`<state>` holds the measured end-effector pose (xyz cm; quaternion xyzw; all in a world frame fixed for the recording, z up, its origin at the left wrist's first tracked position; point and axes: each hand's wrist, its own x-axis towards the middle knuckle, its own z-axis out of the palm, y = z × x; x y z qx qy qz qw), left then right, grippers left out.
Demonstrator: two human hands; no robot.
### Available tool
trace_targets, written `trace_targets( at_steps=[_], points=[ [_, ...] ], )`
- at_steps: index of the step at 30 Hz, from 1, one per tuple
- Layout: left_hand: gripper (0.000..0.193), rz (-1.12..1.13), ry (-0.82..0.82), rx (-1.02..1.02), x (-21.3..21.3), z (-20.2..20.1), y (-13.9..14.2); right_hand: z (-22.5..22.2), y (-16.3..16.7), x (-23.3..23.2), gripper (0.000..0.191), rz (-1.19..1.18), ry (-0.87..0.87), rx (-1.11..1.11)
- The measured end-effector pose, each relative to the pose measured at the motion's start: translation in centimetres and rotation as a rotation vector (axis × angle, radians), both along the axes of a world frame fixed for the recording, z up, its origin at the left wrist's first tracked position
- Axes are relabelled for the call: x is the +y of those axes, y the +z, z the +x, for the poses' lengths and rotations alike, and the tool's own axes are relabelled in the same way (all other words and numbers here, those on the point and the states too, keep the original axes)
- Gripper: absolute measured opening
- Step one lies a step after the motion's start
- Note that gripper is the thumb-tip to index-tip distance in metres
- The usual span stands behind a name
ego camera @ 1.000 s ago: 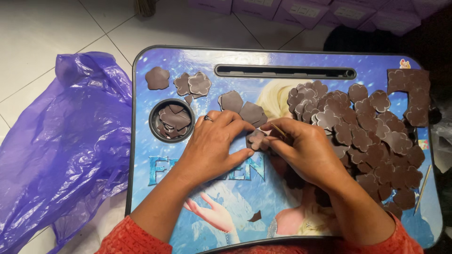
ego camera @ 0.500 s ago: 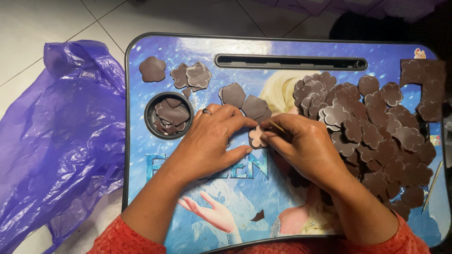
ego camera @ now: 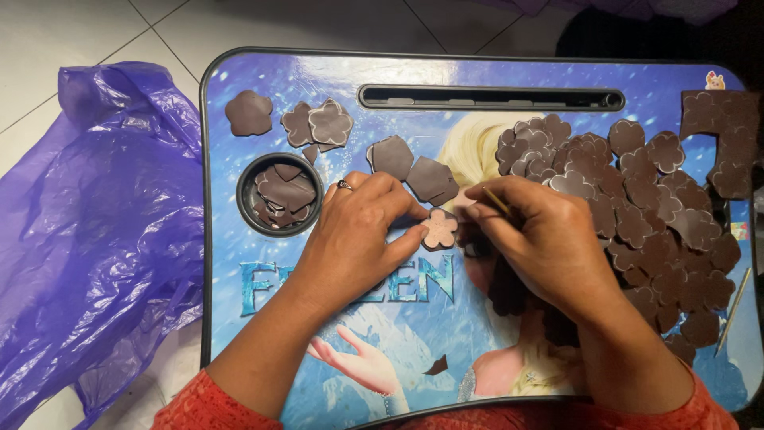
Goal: The person sits on the floor and uses a small stick to apply adhesive to the edges of flower-shaped craft pieces. They then press the pieces together to form small clusters and place them on a Frozen-themed tray. The person repeats this process with multiple pieces throughout the clip.
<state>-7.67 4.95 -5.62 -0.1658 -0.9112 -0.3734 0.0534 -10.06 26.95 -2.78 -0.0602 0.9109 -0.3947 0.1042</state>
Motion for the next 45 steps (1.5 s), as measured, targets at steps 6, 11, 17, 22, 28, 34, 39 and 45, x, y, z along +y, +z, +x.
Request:
trace_targets(
  at_steps=[6, 11, 17, 22, 28, 34, 39, 45],
  points=[
    [0.016, -0.006, -0.001, -0.007, 0.0, -0.1, 0.1, -0.1, -0.2, 0.7, 0.020, 0.037, 0.156, 0.146],
    [0.015, 0.001, -0.017, 0.009, -0.1, -0.1, 0.1, 0.0, -0.9, 0.2, 0.016, 0.066, 0.227, 0.203],
    [0.014, -0.020, -0.021, 0.005, -0.2, -0.3, -0.1, 0.0, -1.1, 0.2, 0.015, 0.073, 0.221, 0.190],
    [0.014, -0.020, -0.037, 0.018, -0.4, -0.3, -0.1, -0.1, -1.1, 0.3, 0.015, 0.054, 0.235, 0.195],
    [0.015, 0.004, -0.037, 0.030, -0.3, -0.2, -0.1, 0.0, -0.9, 0.4, 0.016, 0.057, 0.224, 0.177],
    [0.013, 0.017, -0.074, 0.030, -0.6, -0.4, -0.2, 0.1, -0.9, 0.3, 0.016, 0.072, 0.233, 0.193],
    [0.014, 0.034, -0.102, 0.017, -1.0, -0.4, -0.2, 0.1, -1.0, 0.3, 0.015, 0.079, 0.229, 0.191],
    [0.014, 0.035, -0.078, 0.022, -0.8, -0.4, -0.2, 0.0, -0.9, 0.2, 0.015, 0.079, 0.227, 0.186]
  ],
)
